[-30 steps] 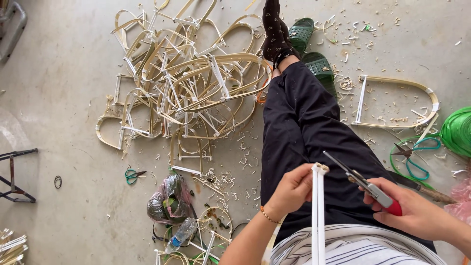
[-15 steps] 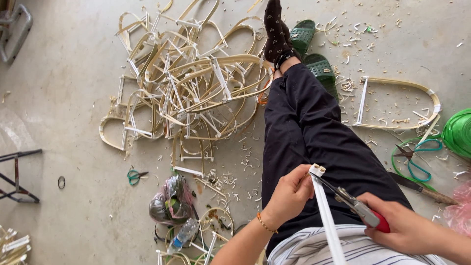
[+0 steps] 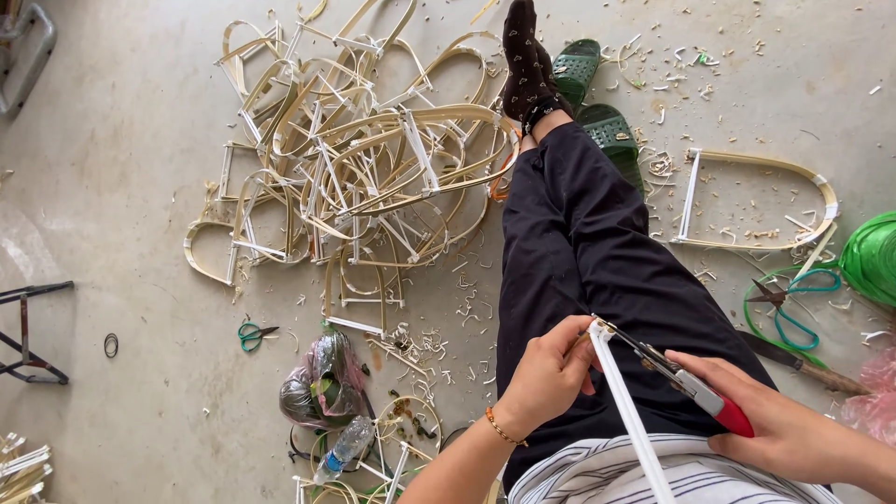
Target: The recorder is assembling and wrapping U-shaped bamboo or wooden frames using pliers and cloth tape.
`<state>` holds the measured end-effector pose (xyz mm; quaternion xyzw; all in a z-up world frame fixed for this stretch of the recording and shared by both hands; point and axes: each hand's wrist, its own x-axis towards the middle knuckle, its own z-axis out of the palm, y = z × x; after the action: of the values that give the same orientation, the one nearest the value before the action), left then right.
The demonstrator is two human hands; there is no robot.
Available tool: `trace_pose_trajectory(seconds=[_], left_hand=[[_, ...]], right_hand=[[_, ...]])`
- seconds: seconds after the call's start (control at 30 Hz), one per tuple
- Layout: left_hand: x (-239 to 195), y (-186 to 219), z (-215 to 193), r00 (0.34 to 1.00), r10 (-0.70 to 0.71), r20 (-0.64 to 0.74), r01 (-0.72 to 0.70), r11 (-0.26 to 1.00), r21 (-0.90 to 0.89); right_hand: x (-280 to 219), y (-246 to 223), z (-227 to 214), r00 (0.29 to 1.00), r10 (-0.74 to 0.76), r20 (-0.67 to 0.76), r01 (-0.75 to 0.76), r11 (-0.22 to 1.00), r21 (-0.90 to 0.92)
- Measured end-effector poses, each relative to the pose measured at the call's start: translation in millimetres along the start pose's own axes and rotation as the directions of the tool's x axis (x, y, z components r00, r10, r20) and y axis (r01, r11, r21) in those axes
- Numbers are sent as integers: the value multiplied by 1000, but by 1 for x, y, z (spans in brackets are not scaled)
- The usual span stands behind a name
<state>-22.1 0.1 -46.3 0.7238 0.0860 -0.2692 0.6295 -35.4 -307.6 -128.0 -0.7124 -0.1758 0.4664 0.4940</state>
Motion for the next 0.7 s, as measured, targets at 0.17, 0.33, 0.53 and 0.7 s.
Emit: trace_pose_trajectory(seconds=[0.17,0.33,0.53,0.7], left_hand=[[4,-2,3,1000,-11,18,11,1000,29],[12,-16,10,1000,5,4,-5,1000,17],[24,-45,11,996,87,-9,-86,996,36],[29,-47,9,1000,-9,13,10,996,-93]], right_hand=[[1,-14,-3,997,72,10,-71,996,-53],[11,12,0,999,37,-2,-37,998,-57],[29,14,6,988,123,-87,-134,983,-123],[49,63,13,937,278,-209,-314,936,-162]])
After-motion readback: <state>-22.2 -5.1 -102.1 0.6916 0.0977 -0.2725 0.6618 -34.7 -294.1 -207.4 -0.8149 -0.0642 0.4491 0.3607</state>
